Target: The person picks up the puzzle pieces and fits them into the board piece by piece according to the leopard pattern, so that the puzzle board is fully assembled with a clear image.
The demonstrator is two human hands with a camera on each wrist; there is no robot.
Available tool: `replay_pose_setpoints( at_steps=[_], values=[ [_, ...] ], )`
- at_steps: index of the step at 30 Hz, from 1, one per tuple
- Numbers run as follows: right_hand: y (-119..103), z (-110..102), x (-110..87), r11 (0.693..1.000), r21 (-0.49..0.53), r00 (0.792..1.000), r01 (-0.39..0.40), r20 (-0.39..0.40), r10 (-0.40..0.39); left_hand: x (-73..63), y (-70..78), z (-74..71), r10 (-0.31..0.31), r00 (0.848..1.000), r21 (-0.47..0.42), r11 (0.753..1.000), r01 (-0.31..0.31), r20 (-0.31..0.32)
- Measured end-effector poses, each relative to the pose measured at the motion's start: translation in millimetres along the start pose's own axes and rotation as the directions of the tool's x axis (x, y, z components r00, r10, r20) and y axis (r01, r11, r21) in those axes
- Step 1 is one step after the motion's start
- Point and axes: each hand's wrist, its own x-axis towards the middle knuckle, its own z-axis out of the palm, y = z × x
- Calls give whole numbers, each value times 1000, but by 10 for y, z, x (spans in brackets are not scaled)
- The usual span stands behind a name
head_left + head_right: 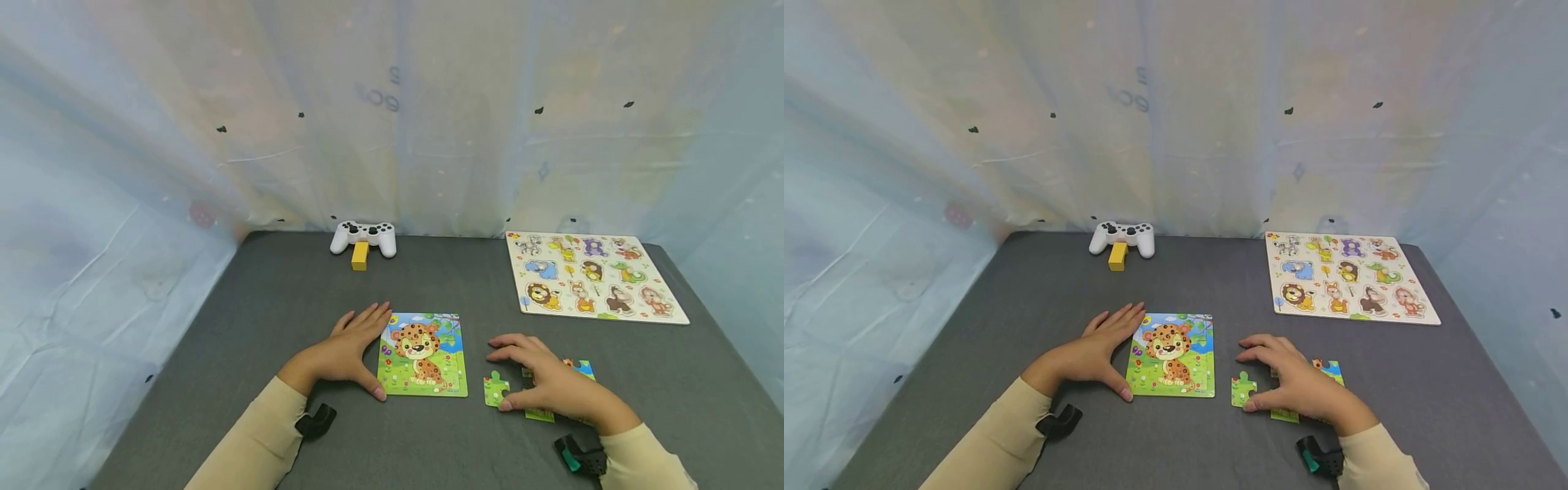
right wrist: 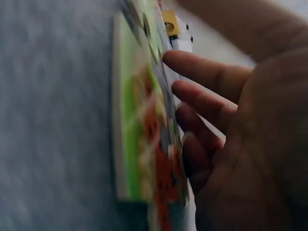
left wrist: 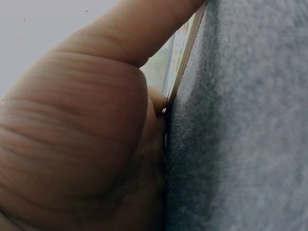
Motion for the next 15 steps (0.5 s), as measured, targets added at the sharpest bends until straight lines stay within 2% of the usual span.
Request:
replay_pose_setpoints(
  at_steps=[2,4,9,15],
  values=[
    [-49,15,11,998,-66,1000,13,14,-13,-1,0,-1,0,1000,-1,1000,0,-1],
    [-99,20,18,996,-83,1000,17,18,-16,-1,0,-2,-2,1000,2,1000,2,3],
    [-183,29,35,998,-57,1000,8,27,-7,5,0,-2,0,1000,7,1000,0,7],
    [-218,77,62,998,-52,999,44,2,-44,3,-15,10,9,1000,5,1000,-9,0]
  ],
)
